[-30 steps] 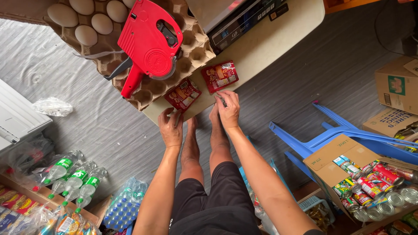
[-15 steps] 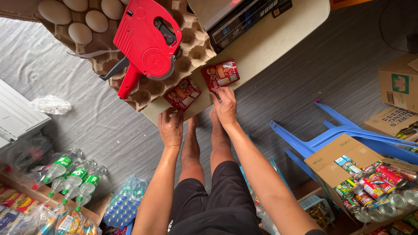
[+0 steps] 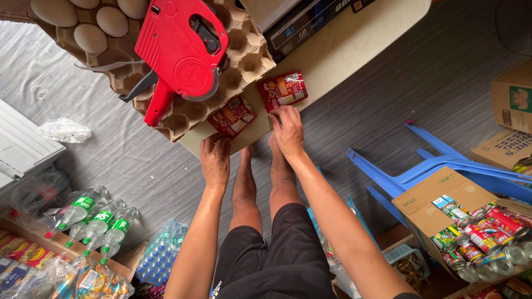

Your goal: The recorder is picking various canned goods and packaged food items from shelves and placing them into a plastic bag.

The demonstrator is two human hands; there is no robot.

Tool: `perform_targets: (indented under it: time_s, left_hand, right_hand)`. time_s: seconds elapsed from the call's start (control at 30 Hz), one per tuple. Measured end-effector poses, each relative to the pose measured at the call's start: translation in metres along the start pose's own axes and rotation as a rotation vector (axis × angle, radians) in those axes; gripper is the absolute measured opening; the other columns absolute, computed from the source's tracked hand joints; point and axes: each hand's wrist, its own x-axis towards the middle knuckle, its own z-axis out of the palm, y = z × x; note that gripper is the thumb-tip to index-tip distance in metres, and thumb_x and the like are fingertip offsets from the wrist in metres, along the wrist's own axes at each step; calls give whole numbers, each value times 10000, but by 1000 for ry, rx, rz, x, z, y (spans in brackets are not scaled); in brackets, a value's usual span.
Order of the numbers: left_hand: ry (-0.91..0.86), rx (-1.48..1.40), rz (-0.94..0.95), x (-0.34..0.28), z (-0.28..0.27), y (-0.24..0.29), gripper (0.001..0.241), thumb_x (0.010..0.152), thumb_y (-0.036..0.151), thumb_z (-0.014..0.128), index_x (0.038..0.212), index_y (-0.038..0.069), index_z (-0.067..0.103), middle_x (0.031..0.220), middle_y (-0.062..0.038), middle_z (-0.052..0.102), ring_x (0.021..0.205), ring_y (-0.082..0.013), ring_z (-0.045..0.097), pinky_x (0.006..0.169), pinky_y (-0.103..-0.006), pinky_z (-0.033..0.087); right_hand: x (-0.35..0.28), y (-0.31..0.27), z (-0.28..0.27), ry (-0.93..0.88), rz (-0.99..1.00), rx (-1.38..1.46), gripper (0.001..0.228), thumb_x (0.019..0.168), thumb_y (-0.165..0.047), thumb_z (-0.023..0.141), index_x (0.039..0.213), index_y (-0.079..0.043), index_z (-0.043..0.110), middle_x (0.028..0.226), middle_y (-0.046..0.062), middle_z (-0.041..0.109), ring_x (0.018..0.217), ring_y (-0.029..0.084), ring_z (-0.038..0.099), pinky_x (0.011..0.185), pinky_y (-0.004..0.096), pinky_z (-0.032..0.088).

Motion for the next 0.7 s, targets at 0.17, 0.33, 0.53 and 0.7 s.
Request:
perform_targets:
  time_s: [0.17,0.33,0.53,0.7]
  left_hand:
    - [-69,-2,-16,5,-5,1,121,924,33,705,1044,38,726,1117,-82,656,1060,-321,582,900,-427,512]
    - [-91,118,101,7,-3,-1,135,928,41,692,1059,10,701,1143,-109,637,1073,-345,569,909,-458,495]
    - [-151,170,126,5,0,-8,146,942,61,670,1076,6,674,1165,-160,589,1079,-385,545,923,-481,488]
    - [-121,168,163,5,-2,-5,160,947,49,667,1101,4,671,1193,-170,585,1124,-394,548,941,-473,500]
  right_hand:
    - [1,-4,-4,-2,-21,10,114,911,-79,756,1011,-51,708,1049,65,655,1040,299,619,873,404,537]
    - [0,1,-4,-12,-58,-15,142,912,-66,743,1043,-52,687,1068,70,651,1048,304,619,879,411,539]
    - [3,4,-5,-62,-92,-62,146,929,-87,731,1058,-51,674,1085,80,635,1050,309,623,872,414,543]
    - [4,1,-8,-84,-123,-101,131,937,-89,721,1045,-55,655,1069,80,625,1029,311,621,848,427,538]
